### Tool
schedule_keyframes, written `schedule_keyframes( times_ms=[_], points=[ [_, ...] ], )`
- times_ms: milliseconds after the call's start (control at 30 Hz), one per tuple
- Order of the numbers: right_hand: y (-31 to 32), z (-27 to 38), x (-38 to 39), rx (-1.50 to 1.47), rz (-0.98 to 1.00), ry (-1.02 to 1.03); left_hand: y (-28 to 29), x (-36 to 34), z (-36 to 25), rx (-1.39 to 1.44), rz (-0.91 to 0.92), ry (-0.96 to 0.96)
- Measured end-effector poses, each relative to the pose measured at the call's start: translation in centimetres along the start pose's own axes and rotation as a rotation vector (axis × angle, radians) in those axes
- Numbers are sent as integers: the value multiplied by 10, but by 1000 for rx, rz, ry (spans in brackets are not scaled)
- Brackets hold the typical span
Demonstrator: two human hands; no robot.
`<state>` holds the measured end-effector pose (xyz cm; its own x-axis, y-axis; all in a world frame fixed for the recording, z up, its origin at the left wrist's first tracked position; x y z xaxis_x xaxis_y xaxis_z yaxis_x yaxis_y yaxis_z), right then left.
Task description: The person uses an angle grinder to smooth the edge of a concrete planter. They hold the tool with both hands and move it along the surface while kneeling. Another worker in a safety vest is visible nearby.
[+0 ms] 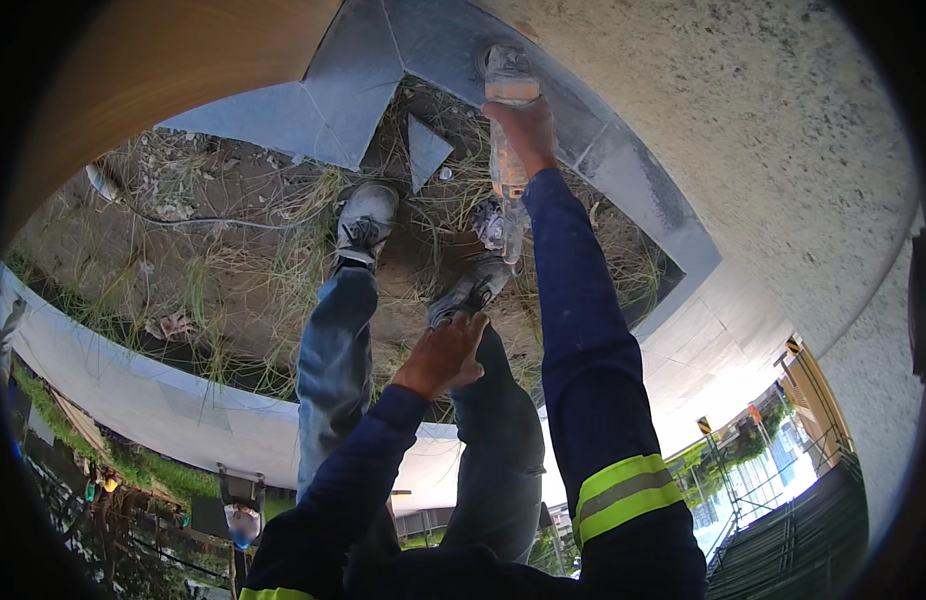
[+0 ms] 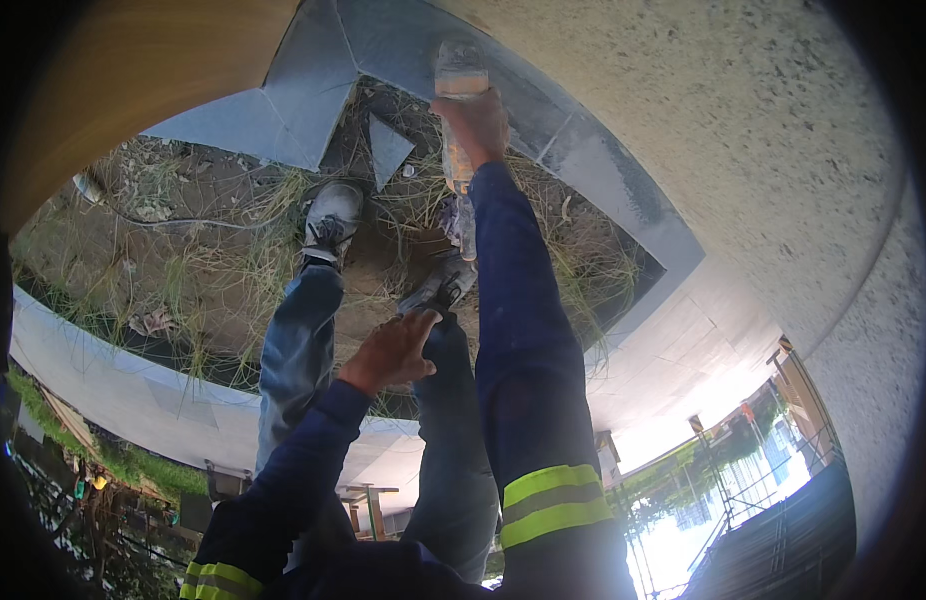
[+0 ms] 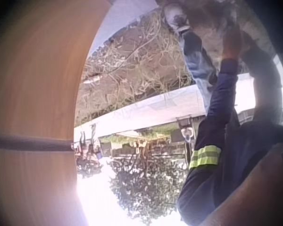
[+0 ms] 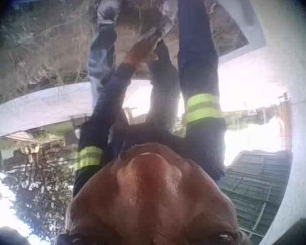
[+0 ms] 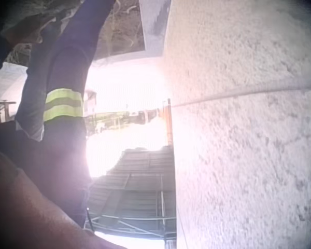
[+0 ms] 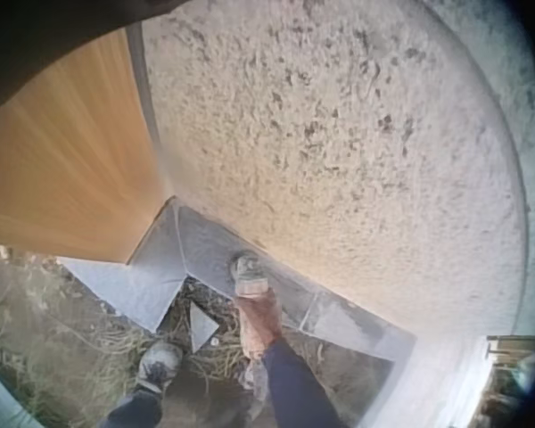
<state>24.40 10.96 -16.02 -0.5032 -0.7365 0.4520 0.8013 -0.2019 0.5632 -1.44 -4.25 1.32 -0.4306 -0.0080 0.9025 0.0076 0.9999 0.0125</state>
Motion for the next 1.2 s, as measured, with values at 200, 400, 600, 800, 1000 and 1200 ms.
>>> schedule_keyframes(
  times_ms=[200, 400, 600, 800, 1000, 1200],
  points=[
    [4, -14, 11, -7, 28, 28, 2, 0, -5, 23, 14, -5],
    [6, -1, -2, -57, -12, 15, -11, 0, 7, -18, -119, -86],
    [19, -21, 3, -37, -49, 34, 1, -1, -4, 31, 0, -23],
    [12, -5, 0, 15, -47, 10, 1, 1, -2, 3, -15, -20],
    [19, -4, 1, -36, -4, -11, 0, 0, -6, 10, -6, -34],
    [11, -7, -2, -14, 0, 3, 4, 3, -6, 13, -32, -33]
  ],
)
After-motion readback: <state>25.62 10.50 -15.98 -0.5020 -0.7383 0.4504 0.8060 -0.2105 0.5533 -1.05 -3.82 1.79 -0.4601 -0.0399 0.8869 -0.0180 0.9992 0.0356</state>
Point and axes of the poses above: each hand's wrist, its own x-axis away from the middle knuckle, its own y-axis out of the back of the hand, z = x × y, the point moved 2 cm from there along -x, towards the middle knuckle, and after that the axes turned 15 degrees about y, right-handed, at the moved point
